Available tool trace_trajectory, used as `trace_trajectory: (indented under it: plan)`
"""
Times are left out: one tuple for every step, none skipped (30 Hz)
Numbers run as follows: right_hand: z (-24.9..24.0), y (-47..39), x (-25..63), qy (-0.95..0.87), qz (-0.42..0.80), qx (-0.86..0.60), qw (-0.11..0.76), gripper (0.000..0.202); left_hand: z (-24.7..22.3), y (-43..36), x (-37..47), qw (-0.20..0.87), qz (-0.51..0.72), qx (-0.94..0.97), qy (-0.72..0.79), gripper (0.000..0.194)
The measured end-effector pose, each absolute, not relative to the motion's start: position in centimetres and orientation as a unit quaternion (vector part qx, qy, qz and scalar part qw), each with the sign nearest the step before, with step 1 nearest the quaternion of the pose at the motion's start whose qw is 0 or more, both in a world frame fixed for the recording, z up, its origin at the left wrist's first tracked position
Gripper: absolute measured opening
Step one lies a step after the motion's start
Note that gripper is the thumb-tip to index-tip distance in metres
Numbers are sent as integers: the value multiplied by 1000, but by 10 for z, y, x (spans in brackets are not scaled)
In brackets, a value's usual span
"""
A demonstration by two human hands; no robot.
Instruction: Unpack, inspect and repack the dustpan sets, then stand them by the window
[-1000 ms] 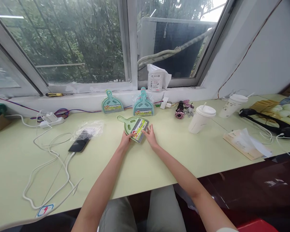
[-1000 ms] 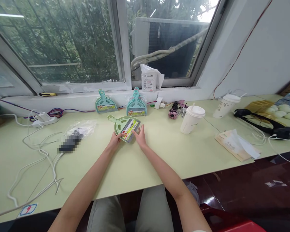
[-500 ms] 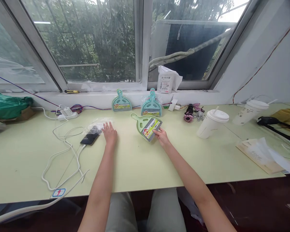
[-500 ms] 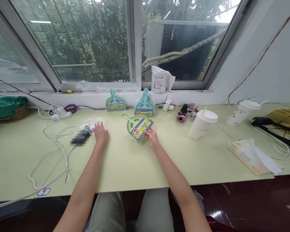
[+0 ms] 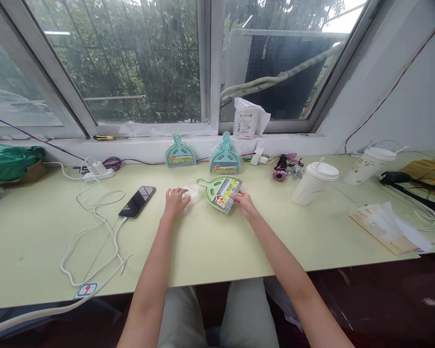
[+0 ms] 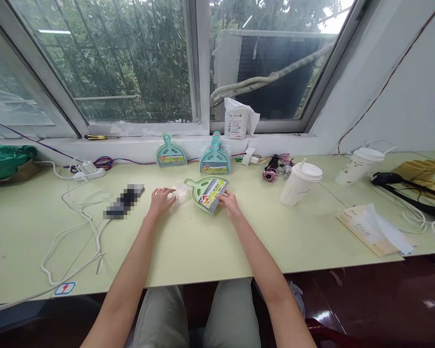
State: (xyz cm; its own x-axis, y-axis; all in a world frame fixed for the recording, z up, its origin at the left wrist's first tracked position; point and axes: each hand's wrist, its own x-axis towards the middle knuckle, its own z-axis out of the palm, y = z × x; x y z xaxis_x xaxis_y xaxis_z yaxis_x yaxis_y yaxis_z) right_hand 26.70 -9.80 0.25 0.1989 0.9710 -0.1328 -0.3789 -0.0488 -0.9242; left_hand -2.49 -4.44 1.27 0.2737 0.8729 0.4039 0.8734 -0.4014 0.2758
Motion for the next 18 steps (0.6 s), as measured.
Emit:
trace_trajectory:
  plan:
    - [4, -98, 268, -317, 553, -472, 609, 29, 12, -45, -22, -11, -250, -805, -538, 36]
    - [5, -98, 269, -321, 557, -471, 603, 30, 11, -46, -19, -26, -240, -814, -529, 40]
    - [7, -99, 271, -328, 563, -470, 596, 31, 10, -46, -16, -41, -227, -821, -522, 42]
    - [9, -99, 274, -335, 569, -467, 587, 31, 8, -46, -14, -51, -215, -825, -521, 41]
    - [11, -100, 277, -345, 576, -466, 576, 31, 6, -45, -13, -56, -205, -824, -524, 38]
    - [13, -100, 280, -355, 584, -465, 563, 32, 5, -44, -13, -55, -202, -820, -533, 34]
    - [14, -101, 283, -366, 592, -464, 548, 32, 4, -44, -13, -50, -204, -812, -544, 30]
    - [15, -101, 285, -375, 598, -465, 534, 33, 2, -43, -14, -45, -210, -802, -557, 29]
    - [16, -102, 287, -380, 603, -468, 522, 33, 2, -42, -15, -41, -217, -790, -572, 29]
    - [16, -102, 288, -383, 604, -473, 514, 34, 2, -41, -16, -37, -223, -778, -586, 31]
    - [16, -102, 287, -380, 602, -479, 513, 33, 2, -41, -16, -33, -227, -767, -600, 32]
    - [15, -103, 285, -374, 595, -486, 520, 32, 2, -42, -16, -29, -230, -756, -613, 33]
    - [14, -103, 282, -367, 583, -491, 533, 32, 3, -43, -14, -26, -233, -745, -624, 34]
    - [13, -103, 278, -360, 568, -495, 550, 32, 5, -44, -12, -25, -239, -737, -632, 34]
    - [11, -104, 272, -354, 553, -495, 569, 32, 6, -45, -9, -24, -247, -731, -636, 35]
    - [10, -105, 266, -350, 540, -493, 586, 32, 7, -47, -5, -25, -258, -727, -636, 35]
    - [9, -106, 260, -348, 532, -489, 597, 32, 8, -50, -1, -26, -270, -726, -632, 35]
    - [8, -107, 254, -349, 530, -485, 602, 33, 9, -52, 4, -25, -281, -729, -624, 34]
